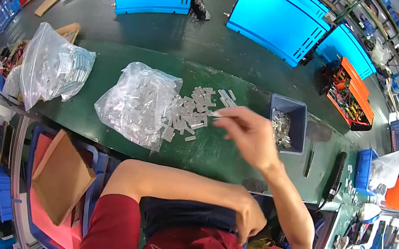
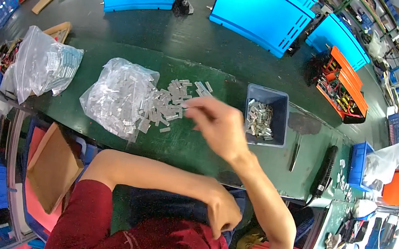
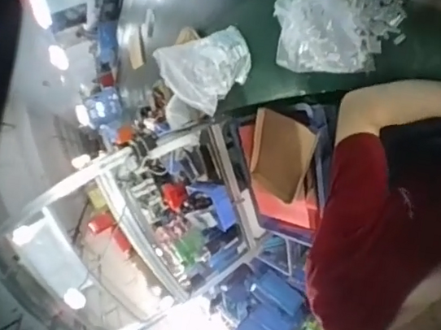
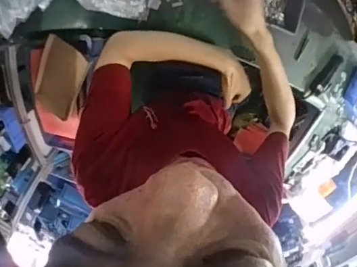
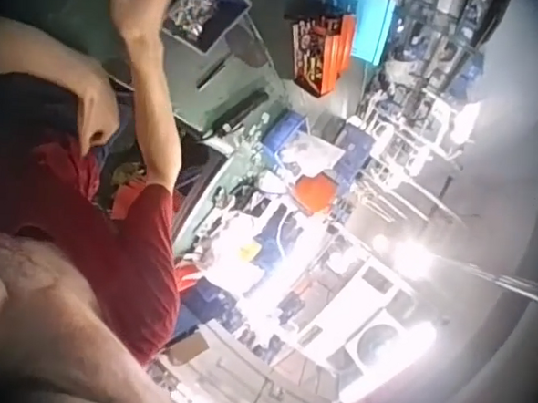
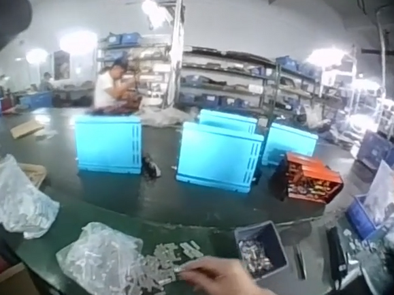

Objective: Sorting small metal parts from a pile into a blue tray at a workbench.

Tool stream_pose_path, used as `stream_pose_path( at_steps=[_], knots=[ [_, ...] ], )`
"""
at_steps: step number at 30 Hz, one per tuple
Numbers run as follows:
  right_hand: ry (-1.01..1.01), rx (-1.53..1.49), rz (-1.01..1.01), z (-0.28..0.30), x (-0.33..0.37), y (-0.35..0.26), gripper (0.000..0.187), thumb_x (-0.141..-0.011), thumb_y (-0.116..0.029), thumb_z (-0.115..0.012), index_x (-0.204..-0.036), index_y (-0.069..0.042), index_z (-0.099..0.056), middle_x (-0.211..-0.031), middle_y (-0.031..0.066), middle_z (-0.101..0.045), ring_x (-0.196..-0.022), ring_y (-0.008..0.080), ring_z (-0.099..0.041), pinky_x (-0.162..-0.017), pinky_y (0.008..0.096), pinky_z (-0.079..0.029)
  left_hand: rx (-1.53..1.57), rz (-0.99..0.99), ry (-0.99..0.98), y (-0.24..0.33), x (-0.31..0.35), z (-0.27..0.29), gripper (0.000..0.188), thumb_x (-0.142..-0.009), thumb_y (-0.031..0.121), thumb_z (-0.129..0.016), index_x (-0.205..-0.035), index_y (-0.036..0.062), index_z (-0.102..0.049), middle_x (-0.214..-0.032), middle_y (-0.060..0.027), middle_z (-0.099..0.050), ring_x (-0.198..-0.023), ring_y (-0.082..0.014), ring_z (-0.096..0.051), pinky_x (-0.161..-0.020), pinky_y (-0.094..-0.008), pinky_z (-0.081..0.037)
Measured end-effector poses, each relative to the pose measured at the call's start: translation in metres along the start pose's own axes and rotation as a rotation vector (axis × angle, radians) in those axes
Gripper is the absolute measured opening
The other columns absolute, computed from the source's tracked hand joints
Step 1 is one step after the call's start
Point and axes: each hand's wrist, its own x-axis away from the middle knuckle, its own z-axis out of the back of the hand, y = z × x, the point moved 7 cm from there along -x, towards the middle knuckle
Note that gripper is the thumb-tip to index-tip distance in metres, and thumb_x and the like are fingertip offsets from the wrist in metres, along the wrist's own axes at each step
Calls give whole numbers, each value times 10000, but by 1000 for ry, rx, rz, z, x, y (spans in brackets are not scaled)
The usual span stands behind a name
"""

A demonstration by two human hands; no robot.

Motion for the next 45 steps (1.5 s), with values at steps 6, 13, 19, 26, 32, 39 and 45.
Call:
stream_pose_path(
  at_steps=[6, 13, 19, 26, 32, 39, 45],
  knots=[
    [92, 355, 347, 23, 10, -26, 271, -930, 23, -659, -1193, -37, -683, -1018, 112, -692, -852, 178, -699, -723, 322, -552, 213, 118, -314, -34, -32, -20, 416, -868, 404, -734, -981, 4, -745, -943, -101, -773, -825, -215, -750, -644, -384, -522],
    [68, 846, -148, 147, 49, 22, 308, -876, -163, -720, -1158, -44, -686, -1104, 154, -703, -859, 297, -702, -780, 409, -546, 718, -83, -319, -10, 5, 23, 407, -946, 323, -691, -1209, 12, -690, -1060, -119, -767, -900, -186, -746, -658, -238, -480],
    [-162, 1184, -197, 114, 32, 49, 497, -847, -262, -722, -1240, -8, -554, -1041, 211, -630, -914, 427, -663, -778, 526, -542, 790, -195, -156, -17, 10, 53, 420, -965, 300, -673, -1243, -15, -658, -1051, -121, -748, -914, -172, -726, -660, -269, -514],
    [30, 707, 17, 126, 30, 71, 320, -884, -162, -693, -1114, 48, -620, -894, 211, -677, -812, 339, -687, -691, 429, -538, 796, -160, 0, -19, 21, 73, 428, -946, 289, -668, -1235, -26, -656, -1078, -122, -739, -948, -182, -716, -724, -282, -517],
    [175, 118, -341, 149, 38, 63, 232, -993, -173, -655, -1124, 14, -697, -906, 43, -749, -710, 57, -633, -565, 207, -453, 783, -172, 127, -23, 29, 86, 487, -913, 326, -679, -1227, -46, -664, -1074, -144, -735, -954, -212, -725, -755, -312, -539],
    [188, -184, -369, 146, 45, 69, 293, -1014, -228, -661, -1151, 29, -690, -982, 69, -747, -725, 68, -649, -576, 210, -471, 769, -158, 158, -27, 25, 86, 484, -919, 328, -669, -1223, -49, -668, -1084, -149, -733, -948, -208, -726, -752, -314, -547],
    [198, -309, -428, 140, 48, 73, 292, -1001, -230, -686, -1135, 29, -694, -975, 69, -740, -740, 79, -655, -606, 221, -485, 781, -154, 166, -30, 23, 84, 481, -916, 326, -677, -1221, -46, -670, -1086, -150, -732, -953, -216, -727, -758, -316, -551]
  ],
)
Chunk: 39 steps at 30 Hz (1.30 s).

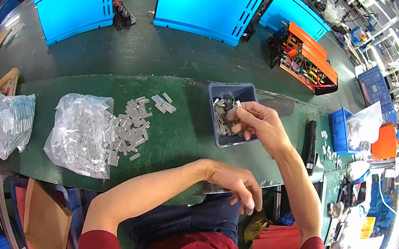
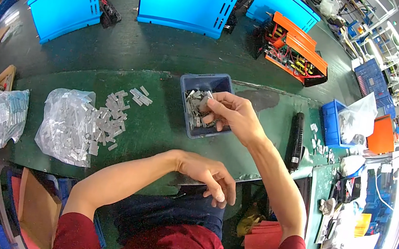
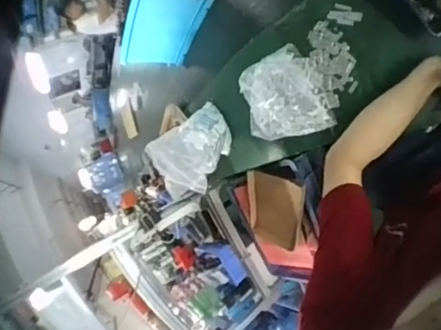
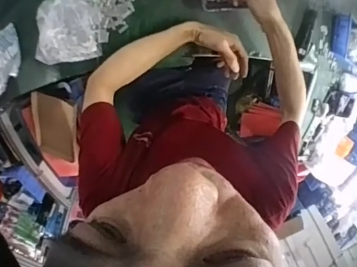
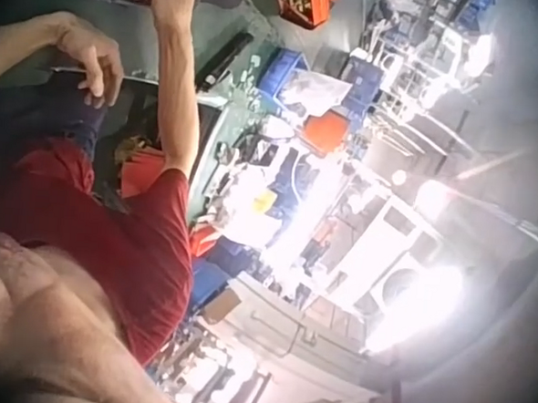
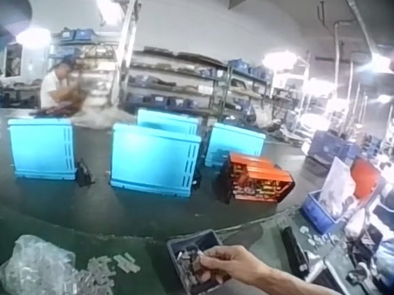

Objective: Sorting small metal parts from a pile into a blue tray at a workbench.

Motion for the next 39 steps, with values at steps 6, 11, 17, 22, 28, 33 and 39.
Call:
stream_pose_path(
  at_steps=[6, 11, 17, 22, 28, 33, 39],
  knots=[
    [118, 218, 63, 1, -1, 4, 226, -950, -214, -737, -1074, -25, -737, -898, 61, -739, -731, 112, -675, -633, 252, -511, 15, 0, 6, -4, 0, 1, 464, -919, 301, -686, -1229, -43, -669, -1090, -143, -733, -954, -220, -724, -768, -324, -547],
    [355, 771, 516, -16, 11, -37, 145, -893, -112, -748, -1015, -34, -754, -819, 79, -673, -679, 169, -643, -609, 300, -498, 7, 13, -23, -4, -5, -2, 450, -918, 283, -688, -1239, -33, -665, -1090, -131, -737, -953, -215, -723, -777, -330, -542],
    [186, 811, 724, -95, -8, -53, 155, -896, -124, -752, -1026, -39, -756, -837, 101, -670, -674, 240, -637, -620, 338, -500, 41, 18, -20, -13, -8, -1, 434, -906, 281, -696, -1213, -25, -674, -1075, -128, -743, -939, -209, -726, -772, -330, -543],
    [194, 803, 787, -103, -22, -63, 186, -922, -146, -725, -1072, -35, -723, -919, 126, -691, -799, 298, -681, -691, 360, -523, 22, 25, 17, -11, -5, 0, 416, -893, 260, -707, -1196, -24, -682, -1054, -121, -749, -928, -203, -727, -767, -330, -550],
    [145, 1060, 403, -37, -18, -45, 330, -855, -174, -710, -1156, -43, -678, -1025, 127, -660, -827, 292, -685, -756, 395, -529, 5, 16, 20, -8, -6, 0, 403, -890, 249, -712, -1185, -24, -692, -1047, -120, -752, -925, -200, -729, -769, -324, -557],
    [-102, 1135, 399, -39, -21, -19, 563, -806, -237, -734, -1321, -56, -599, -1184, 181, -563, -846, 305, -671, -795, 416, -524, -37, 11, 21, -9, -3, 1, 395, -900, 247, -704, -1187, -25, -696, -1055, -120, -752, -939, -198, -732, -774, -317, -559],
    [-137, 1024, 501, -20, -29, -14, 349, -857, -166, -726, -1168, -18, -671, -906, 123, -651, -764, 259, -676, -729, 386, -528, -69, 4, 39, -4, -3, 2, 370, -918, 200, -662, -1196, -44, -675, -1053, -146, -739, -934, -200, -724, -739, -319, -559]
  ],
)
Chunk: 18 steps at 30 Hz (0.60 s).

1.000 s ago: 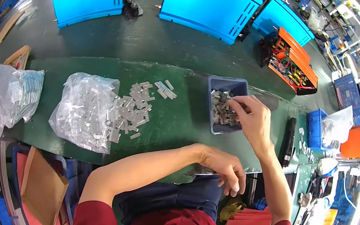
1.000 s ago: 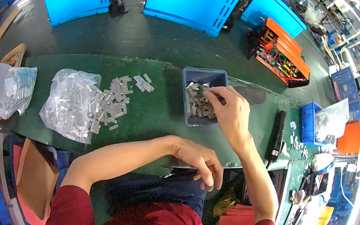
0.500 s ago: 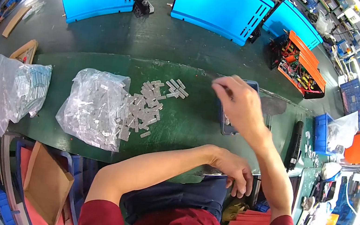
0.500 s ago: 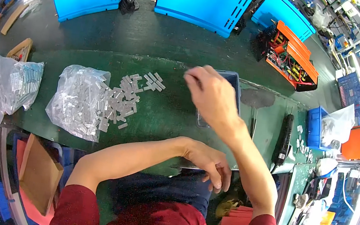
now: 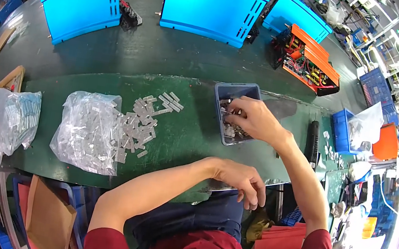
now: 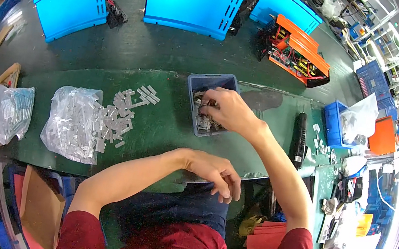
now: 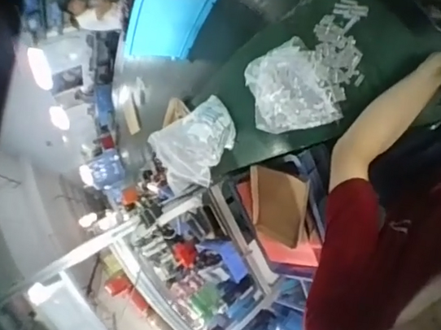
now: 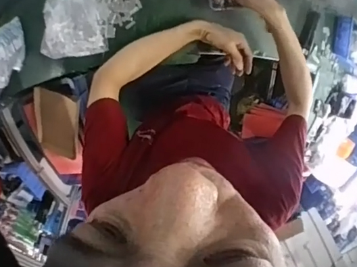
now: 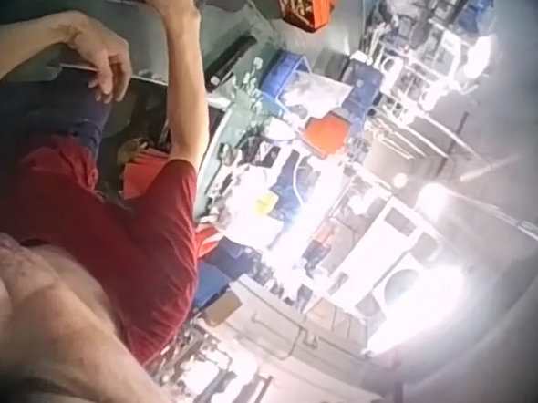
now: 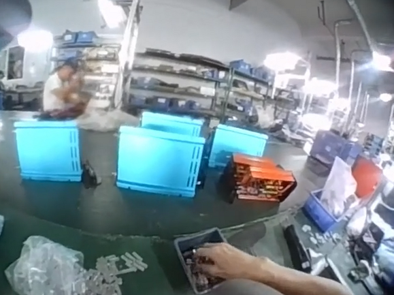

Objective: Sorting small metal parts from a pile into a blue tray at a workbench.

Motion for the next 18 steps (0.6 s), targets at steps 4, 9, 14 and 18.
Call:
stream_pose_path(
  at_steps=[4, 9, 14, 18],
  knots=[
    [34, -438, -329, 8, 12, 11, 187, -942, -129, -688, -1049, 24, -703, -805, 63, -718, -652, 129, -665, -560, 297, -488, 9, 15, 16, -2, 1, 1, 389, -910, 242, -683, -1188, -31, -697, -1064, -131, -746, -950, -202, -734, -780, -316, -562],
    [133, -621, -433, 19, 24, 17, 210, -984, -166, -680, -1087, 14, -711, -890, 54, -733, -649, 74, -675, -466, 210, -414, 26, 5, 7, -1, -1, 1, 390, -910, 237, -674, -1186, -39, -694, -1060, -136, -745, -945, -206, -733, -779, -318, -563],
    [141, -717, -464, 19, 23, 7, 216, -989, -173, -682, -1117, -1, -708, -911, 56, -732, -643, 91, -702, -438, 192, -394, 29, 7, 8, -1, 2, 1, 383, -922, 202, -659, -1212, -48, -661, -1066, -136, -731, -952, -197, -720, -759, -314, -558],
    [259, -558, -399, 18, 23, 0, 205, -980, -159, -692, -1105, 2, -702, -804, 40, -703, -629, 71, -662, -489, 206, -428, 9, 4, 37, -1, 2, 2, 383, -924, 208, -665, -1209, -48, -662, -1063, -135, -732, -948, -196, -721, -758, -316, -558]
  ],
)
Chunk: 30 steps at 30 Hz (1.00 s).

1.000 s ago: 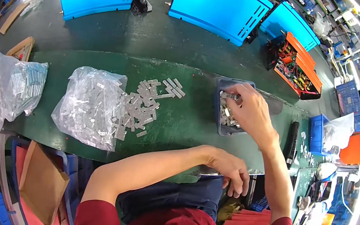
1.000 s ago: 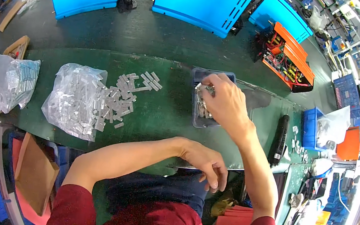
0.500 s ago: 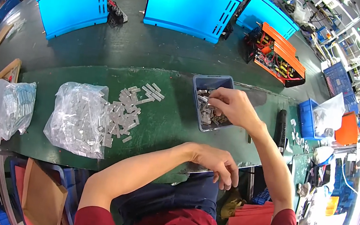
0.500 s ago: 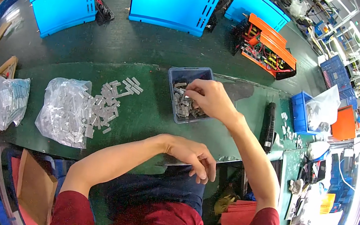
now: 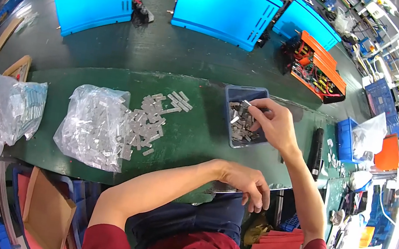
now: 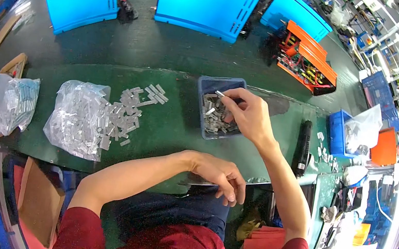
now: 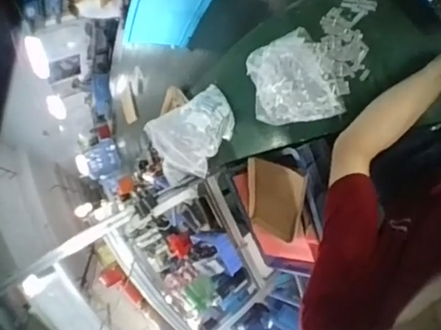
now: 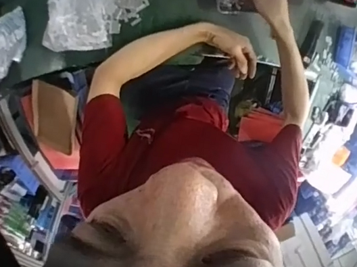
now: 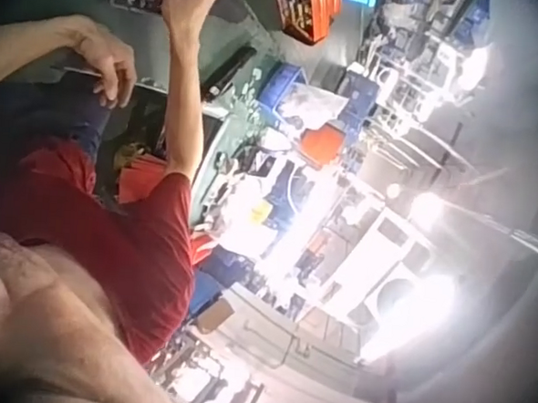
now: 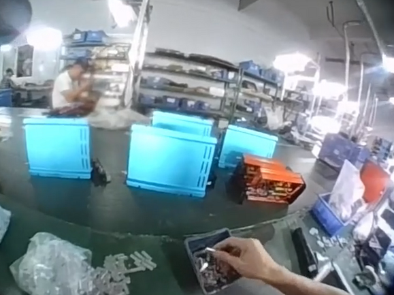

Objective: Sorting small metal parts from a pile into a blue tray at a workbench.

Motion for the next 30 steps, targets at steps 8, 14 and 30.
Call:
stream_pose_path(
  at_steps=[8, 14, 30],
  knots=[
    [29, 279, 470, -69, -8, -63, 194, -921, -149, -744, -1064, -20, -729, -906, 105, -692, -676, 179, -637, -632, 314, -501, 64, 8, -5, -6, -6, 0, 374, -898, 208, -701, -1176, -41, -678, -1034, -129, -742, -923, -195, -726, -758, -322, -560],
    [73, 487, 487, -50, -6, -63, 167, -934, -119, -692, -1077, -34, -703, -973, 125, -685, -737, 261, -672, -662, 350, -520, 47, 13, 14, -7, -5, -1, 397, -875, 218, -708, -1176, -39, -686, -1030, -132, -751, -937, -207, -730, -779, -333, -567],
    [-144, 447, 70, -17, -20, 7, 317, -885, -191, -719, -1133, -3, -658, -852, 143, -681, -731, 231, -696, -658, 402, -541, 1, 13, 17, -1, -2, 1, 354, -921, 196, -669, -1183, -43, -676, -1048, -138, -738, -935, -201, -725, -772, -323, -561]
  ],
)
